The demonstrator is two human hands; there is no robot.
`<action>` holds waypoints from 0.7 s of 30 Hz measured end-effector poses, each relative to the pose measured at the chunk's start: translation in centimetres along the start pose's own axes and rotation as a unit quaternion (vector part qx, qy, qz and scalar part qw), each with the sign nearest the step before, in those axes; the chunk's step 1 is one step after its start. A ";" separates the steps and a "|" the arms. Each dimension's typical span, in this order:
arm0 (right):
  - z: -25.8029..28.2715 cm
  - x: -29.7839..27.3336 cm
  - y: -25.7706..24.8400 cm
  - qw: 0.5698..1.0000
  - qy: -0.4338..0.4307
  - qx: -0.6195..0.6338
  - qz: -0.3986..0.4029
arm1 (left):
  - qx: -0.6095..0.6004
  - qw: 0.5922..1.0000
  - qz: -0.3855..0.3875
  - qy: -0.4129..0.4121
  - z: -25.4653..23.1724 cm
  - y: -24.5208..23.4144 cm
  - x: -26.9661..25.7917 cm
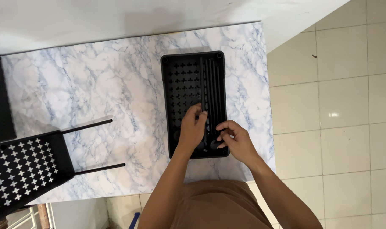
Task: The person assembles a black plastic dish rack by inserting four black rods into the base. They pick up rods from a tray, insert them into the rack, and place the completed rack on the table.
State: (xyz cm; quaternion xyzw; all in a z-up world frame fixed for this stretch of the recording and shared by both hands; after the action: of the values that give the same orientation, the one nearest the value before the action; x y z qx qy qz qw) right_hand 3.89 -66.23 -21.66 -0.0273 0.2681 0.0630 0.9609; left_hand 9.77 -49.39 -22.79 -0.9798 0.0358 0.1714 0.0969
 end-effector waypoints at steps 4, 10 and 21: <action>1.6 -1.2 0.8 0.999 -0.007 0.039 0.009 | -0.107 0.992 0.045 -0.044 -1.0 -1.3 -2.5; 3.2 -4.1 2.4 0.989 0.018 0.079 0.127 | -0.196 0.973 0.070 -0.105 -1.6 -3.2 -6.8; -1.4 -7.4 3.7 0.993 -0.039 -0.053 0.094 | -0.265 0.955 -0.117 0.057 -2.0 -13.0 -13.0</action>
State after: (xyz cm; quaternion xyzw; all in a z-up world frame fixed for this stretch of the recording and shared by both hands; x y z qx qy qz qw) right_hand -3.57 -63.44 -19.07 -0.0503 0.2284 0.1683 0.9576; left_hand -0.44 -36.57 -14.13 -0.9758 -0.1200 0.1057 -0.1490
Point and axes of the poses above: each hand's wrist, its own x-axis towards the middle knuckle, its own y-axis out of the palm, z = x × y, the point moved 1 cm from there along x, towards the middle knuckle, and after that the axes turned 3 degrees about -x, right-handed, at the moved point
